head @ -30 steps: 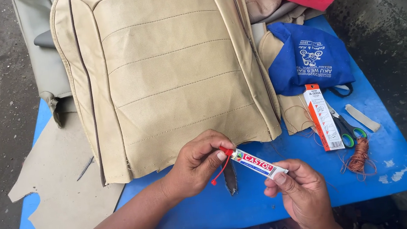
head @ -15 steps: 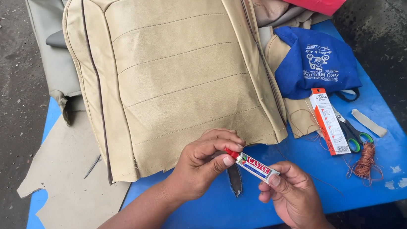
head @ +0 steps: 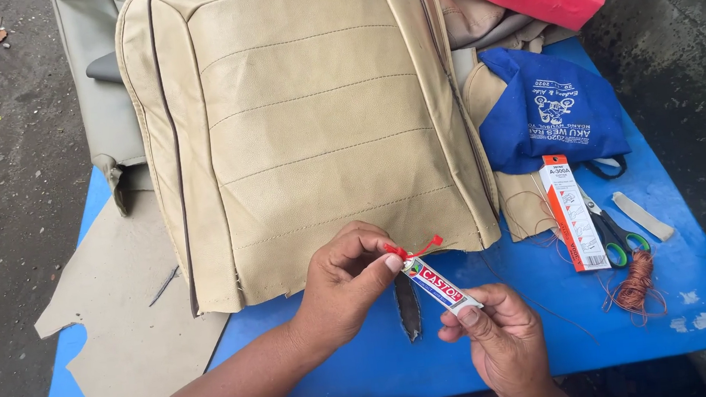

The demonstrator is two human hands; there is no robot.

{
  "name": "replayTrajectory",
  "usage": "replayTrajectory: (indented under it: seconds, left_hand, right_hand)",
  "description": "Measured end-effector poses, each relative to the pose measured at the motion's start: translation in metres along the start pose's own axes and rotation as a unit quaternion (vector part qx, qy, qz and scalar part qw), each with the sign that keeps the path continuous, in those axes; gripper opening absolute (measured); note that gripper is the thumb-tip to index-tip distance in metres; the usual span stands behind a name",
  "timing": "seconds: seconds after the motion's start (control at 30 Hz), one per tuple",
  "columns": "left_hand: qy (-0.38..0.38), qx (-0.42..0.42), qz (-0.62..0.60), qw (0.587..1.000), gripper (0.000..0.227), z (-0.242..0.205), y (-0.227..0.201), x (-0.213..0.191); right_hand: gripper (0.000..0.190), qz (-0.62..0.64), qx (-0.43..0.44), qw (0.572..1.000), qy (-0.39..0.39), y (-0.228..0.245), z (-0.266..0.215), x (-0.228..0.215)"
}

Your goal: Hand-sewing the edge of a tan leather seat cover using a needle and thread

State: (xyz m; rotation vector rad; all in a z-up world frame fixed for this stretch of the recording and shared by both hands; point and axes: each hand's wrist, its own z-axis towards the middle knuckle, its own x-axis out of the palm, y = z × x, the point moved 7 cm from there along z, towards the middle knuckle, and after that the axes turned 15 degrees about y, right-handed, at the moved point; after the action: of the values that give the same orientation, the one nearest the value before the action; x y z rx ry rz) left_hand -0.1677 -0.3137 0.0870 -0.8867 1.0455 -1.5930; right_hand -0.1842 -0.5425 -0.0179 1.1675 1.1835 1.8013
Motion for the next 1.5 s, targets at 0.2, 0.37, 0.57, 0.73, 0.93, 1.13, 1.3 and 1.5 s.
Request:
replayTrajectory:
  seconds: [0.2,0.37,0.57,0.73,0.93,1.13,1.3,1.5]
  left_hand:
    - [0.025,0.019,-0.033,0.999,0.017,-0.002,0.006,0.003]
    - [-0.013,-0.034,-0.131,0.991,0.028,-0.007,0.025,0.003]
    - [0.017,-0.01,-0.069,0.997,0.008,0.0,0.01,0.0]
    - [0.093,-0.018,-0.04,0.995,0.021,0.003,0.004,0.002]
    - [0.116,-0.058,-0.009,0.991,0.04,-0.003,-0.007,0.006]
    - [0.213,-0.032,0.111,0.97,0.03,-0.004,0.0,0.038]
    - [0.24,-0.026,0.121,0.963,0.028,-0.004,0.002,0.041]
    - [0.246,-0.029,0.122,0.961,0.027,-0.004,0.009,0.042]
  right_hand:
    - [0.019,0.052,0.051,0.997,-0.008,-0.014,0.0,-0.002]
    - [0.022,0.023,0.02,1.0,0.003,-0.006,0.003,0.002]
    - [0.02,0.052,0.064,0.996,-0.027,-0.017,-0.004,-0.005]
    - [0.017,0.094,0.072,0.993,0.008,-0.014,-0.004,-0.013]
    - [0.031,-0.368,-0.062,0.902,-0.219,0.13,0.021,-0.096]
    - [0.025,-0.431,0.178,0.837,-0.287,0.133,0.053,-0.146]
    - [0.038,-0.568,0.226,0.76,-0.221,0.125,0.055,-0.167]
    - [0.034,-0.663,0.228,0.692,-0.172,0.127,0.063,-0.159]
